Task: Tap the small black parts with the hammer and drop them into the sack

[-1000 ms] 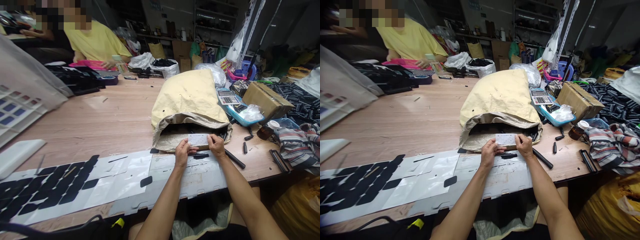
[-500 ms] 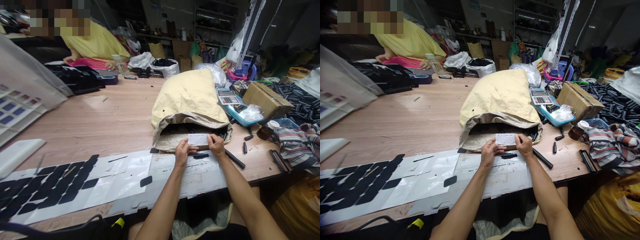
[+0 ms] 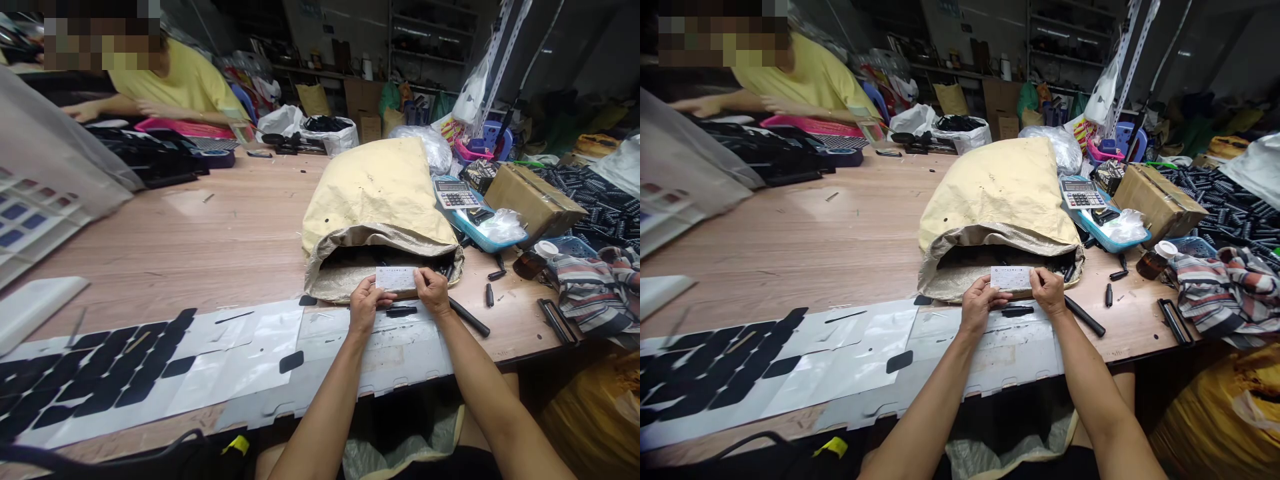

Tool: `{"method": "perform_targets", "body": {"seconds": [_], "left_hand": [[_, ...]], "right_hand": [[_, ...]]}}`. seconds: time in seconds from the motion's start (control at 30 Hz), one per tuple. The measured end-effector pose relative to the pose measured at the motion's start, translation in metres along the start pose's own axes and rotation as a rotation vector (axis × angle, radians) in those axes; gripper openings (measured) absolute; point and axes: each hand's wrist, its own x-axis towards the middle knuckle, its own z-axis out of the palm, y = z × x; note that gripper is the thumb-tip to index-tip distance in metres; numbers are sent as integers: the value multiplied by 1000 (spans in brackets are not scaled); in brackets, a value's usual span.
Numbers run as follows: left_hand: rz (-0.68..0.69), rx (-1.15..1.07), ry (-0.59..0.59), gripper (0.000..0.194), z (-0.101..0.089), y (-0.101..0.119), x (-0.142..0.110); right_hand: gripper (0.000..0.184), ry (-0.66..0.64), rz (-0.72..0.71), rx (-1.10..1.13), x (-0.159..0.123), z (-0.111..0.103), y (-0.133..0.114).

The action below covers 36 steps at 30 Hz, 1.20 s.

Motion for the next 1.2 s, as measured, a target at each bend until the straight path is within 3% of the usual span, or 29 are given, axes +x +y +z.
{"method": "perform_targets", "body": {"seconds": [1.2], "left_hand": [[67,79,-16,46,-1,-6,2]], "right_hand": [[39,15,27,23,0,-1,-3]]}}
